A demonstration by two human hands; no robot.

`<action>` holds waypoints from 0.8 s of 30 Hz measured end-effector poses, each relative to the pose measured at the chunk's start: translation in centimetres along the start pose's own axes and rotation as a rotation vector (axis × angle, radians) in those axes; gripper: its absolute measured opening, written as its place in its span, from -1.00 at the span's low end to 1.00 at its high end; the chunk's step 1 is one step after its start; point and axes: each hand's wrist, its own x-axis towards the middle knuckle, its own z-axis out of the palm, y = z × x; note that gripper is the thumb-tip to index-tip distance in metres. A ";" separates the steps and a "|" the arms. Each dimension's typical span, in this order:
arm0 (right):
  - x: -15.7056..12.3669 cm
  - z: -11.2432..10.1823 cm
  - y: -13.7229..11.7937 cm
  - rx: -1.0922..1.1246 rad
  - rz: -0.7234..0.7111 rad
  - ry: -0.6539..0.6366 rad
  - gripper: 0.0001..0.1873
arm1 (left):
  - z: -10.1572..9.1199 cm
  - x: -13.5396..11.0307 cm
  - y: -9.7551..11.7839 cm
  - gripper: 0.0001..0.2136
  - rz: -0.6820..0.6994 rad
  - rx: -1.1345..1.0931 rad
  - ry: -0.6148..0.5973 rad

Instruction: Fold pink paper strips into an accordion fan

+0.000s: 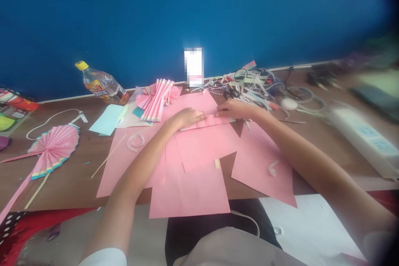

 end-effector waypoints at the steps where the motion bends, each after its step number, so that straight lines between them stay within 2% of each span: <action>1: 0.0 0.0 0.0 -0.004 0.002 -0.001 -0.59 | 0.1 0.0 -0.1 -0.44 0.000 -0.004 0.003; 10: 0.7 1.2 -0.5 -0.150 -0.095 0.113 -0.67 | -0.2 -0.5 1.2 -0.46 -0.071 0.102 0.059; 15: 1.2 2.0 -0.9 -0.132 -0.102 0.086 -0.74 | -0.1 -0.1 2.1 -0.50 -0.032 0.050 0.039; 21: 0.6 1.4 -1.1 -0.111 -0.030 0.037 -0.69 | -0.1 0.0 1.8 -0.52 -0.013 -0.040 0.024; 24: 0.5 1.0 -1.0 -0.122 -0.018 0.013 -0.67 | -0.1 -0.1 1.4 -0.53 -0.010 0.000 0.026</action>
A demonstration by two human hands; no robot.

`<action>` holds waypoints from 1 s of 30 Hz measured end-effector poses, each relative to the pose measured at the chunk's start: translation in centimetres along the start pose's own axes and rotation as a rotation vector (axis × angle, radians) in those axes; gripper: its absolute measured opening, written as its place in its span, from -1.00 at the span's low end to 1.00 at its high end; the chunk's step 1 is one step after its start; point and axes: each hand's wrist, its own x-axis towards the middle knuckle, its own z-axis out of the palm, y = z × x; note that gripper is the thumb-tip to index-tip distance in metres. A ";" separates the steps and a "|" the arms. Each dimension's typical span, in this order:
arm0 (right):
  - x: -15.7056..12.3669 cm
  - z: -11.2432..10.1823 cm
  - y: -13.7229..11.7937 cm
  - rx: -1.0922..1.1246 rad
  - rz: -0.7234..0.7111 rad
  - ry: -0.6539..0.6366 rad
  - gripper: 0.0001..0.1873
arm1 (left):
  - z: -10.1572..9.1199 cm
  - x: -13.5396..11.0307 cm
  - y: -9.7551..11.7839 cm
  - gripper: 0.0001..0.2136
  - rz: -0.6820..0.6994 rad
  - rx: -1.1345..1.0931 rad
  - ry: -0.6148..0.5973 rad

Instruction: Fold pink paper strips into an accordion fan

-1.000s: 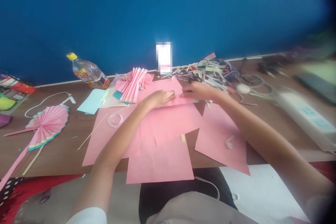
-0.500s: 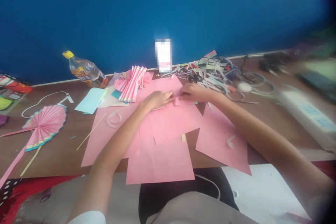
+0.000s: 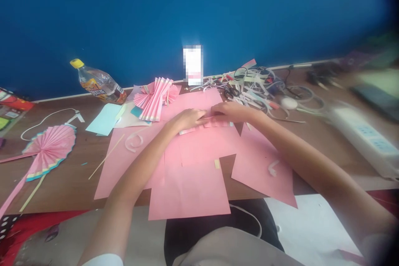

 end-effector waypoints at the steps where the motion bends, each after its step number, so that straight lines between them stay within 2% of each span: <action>1: 0.0 -0.1 0.0 -0.002 -0.005 -0.005 -0.68 | 0.0 0.0 -0.1 -0.53 -0.002 0.028 0.001; 6: -0.4 -1.1 -0.2 -0.023 0.015 0.015 -0.78 | -0.1 -0.3 -0.6 -0.54 -0.025 0.105 -0.042; 13: -0.8 -1.4 -0.1 -0.222 0.134 0.073 -0.63 | -0.4 -0.3 -1.3 -0.44 -0.029 0.016 -0.066; 17: -0.7 -1.2 0.4 -0.223 0.054 0.087 -0.64 | -0.3 -0.3 -1.3 -0.46 -0.032 0.133 -0.035; 21: -0.6 -1.1 1.0 -0.242 -0.072 0.135 -0.67 | -0.2 -0.3 -0.8 -0.58 -0.020 0.257 0.016; 24: -0.5 -0.7 1.4 -0.290 -0.067 0.141 -0.66 | -0.3 -0.4 -0.4 -0.67 -0.024 0.268 0.059; 30: -0.2 0.7 1.7 -0.389 -0.001 0.147 -0.58 | -0.1 -0.3 0.7 -0.65 -0.058 0.268 0.076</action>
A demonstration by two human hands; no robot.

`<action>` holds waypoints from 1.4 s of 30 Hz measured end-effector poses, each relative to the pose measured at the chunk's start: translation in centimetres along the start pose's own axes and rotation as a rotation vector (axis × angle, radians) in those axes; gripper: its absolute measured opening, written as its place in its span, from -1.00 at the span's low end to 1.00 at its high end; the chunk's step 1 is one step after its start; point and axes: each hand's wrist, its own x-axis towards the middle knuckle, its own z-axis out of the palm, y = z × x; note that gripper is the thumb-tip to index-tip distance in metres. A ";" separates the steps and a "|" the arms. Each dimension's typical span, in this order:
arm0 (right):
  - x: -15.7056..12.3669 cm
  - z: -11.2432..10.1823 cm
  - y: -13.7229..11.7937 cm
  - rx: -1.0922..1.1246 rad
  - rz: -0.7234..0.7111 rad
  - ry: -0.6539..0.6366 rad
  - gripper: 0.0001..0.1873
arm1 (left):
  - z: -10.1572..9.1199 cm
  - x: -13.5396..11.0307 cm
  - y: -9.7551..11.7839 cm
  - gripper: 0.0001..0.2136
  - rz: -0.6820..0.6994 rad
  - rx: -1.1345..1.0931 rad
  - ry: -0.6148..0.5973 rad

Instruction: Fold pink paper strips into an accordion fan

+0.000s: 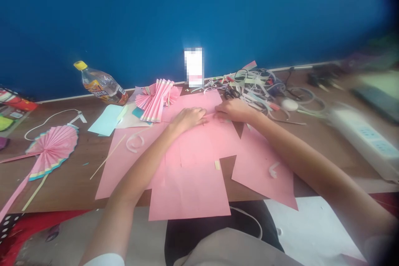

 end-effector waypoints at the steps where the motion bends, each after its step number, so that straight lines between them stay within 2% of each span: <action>1: 0.0 0.2 -0.2 -0.015 -0.014 0.015 -0.57 | 0.1 0.1 0.2 -0.65 -0.009 0.001 0.003; 7: 0.4 0.6 -1.2 0.012 -0.123 0.107 -0.55 | 0.2 0.2 0.7 -0.60 -0.017 -0.017 -0.011; 12: 0.4 0.7 -1.0 0.073 -0.063 0.013 -0.61 | 0.1 0.1 0.5 -0.58 0.024 -0.045 0.009; 16: 0.2 0.6 -0.7 0.020 0.004 -0.035 -0.61 | 0.3 0.0 0.1 -0.64 0.050 -0.030 0.016; 24: -0.1 -0.7 -0.2 0.020 -0.086 0.011 -0.65 | 0.4 -0.3 -1.8 -0.63 0.104 -0.025 0.015; 29: -0.1 -1.5 -0.4 0.082 -0.079 -0.030 -0.68 | 0.5 -0.4 -2.4 -0.56 0.074 -0.064 0.050; 34: -0.1 -1.3 -0.3 0.164 -0.038 -0.069 -0.67 | 0.7 -0.5 -3.1 -0.59 0.051 -0.051 0.050; 42: -0.3 -1.0 1.2 0.127 -0.095 0.021 -0.73 | 0.6 -0.6 -3.5 -0.63 0.043 -0.013 0.018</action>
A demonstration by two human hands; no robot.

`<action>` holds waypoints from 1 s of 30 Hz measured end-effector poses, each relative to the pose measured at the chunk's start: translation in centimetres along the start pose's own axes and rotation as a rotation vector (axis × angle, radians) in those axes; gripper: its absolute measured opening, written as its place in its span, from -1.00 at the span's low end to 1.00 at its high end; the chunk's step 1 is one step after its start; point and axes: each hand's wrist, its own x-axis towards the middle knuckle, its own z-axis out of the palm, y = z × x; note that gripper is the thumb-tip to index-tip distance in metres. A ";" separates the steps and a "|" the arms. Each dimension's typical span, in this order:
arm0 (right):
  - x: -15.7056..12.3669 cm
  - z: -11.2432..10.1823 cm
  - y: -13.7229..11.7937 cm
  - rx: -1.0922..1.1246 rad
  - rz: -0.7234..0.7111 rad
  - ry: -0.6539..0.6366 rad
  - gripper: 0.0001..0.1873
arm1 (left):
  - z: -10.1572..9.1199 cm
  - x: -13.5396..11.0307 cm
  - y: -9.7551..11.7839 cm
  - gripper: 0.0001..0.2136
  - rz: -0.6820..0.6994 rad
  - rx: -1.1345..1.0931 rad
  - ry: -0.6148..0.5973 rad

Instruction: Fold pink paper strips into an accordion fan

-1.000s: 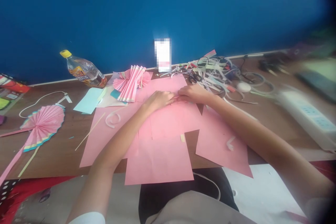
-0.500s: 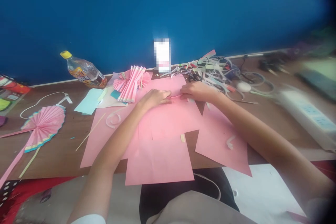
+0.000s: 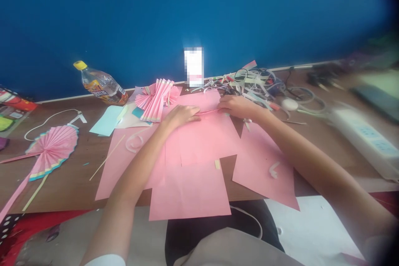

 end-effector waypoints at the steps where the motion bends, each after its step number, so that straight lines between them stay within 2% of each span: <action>1: -0.1 0.0 0.2 -0.012 -0.017 0.006 -0.73 | 0.0 0.0 0.0 -0.63 -0.004 -0.002 0.004; 7: -0.2 0.2 0.7 -0.069 -0.056 0.047 -0.71 | 0.0 -0.2 -0.4 -0.69 -0.014 -0.083 0.033; 12: 0.0 0.0 -0.3 -0.138 -0.056 0.045 -0.67 | -0.2 0.0 -0.6 -0.71 0.029 -0.275 0.001; 17: 0.2 -0.1 -1.4 -0.129 0.000 -0.005 -0.71 | -0.7 0.3 -0.6 -0.42 0.076 -0.347 -0.057; 21: 0.1 -0.3 -1.7 -0.112 0.028 -0.063 -0.69 | -0.8 0.0 -0.3 -0.19 0.000 -0.276 -0.209; 24: 0.0 -0.3 -1.6 -0.111 0.034 -0.088 -0.68 | -0.1 -0.3 0.1 -0.12 -0.083 -0.220 -0.302; 30: 0.0 -0.8 -1.0 -0.024 -0.032 -0.076 -0.69 | 1.4 -0.1 0.5 -0.08 -0.147 -0.175 -0.310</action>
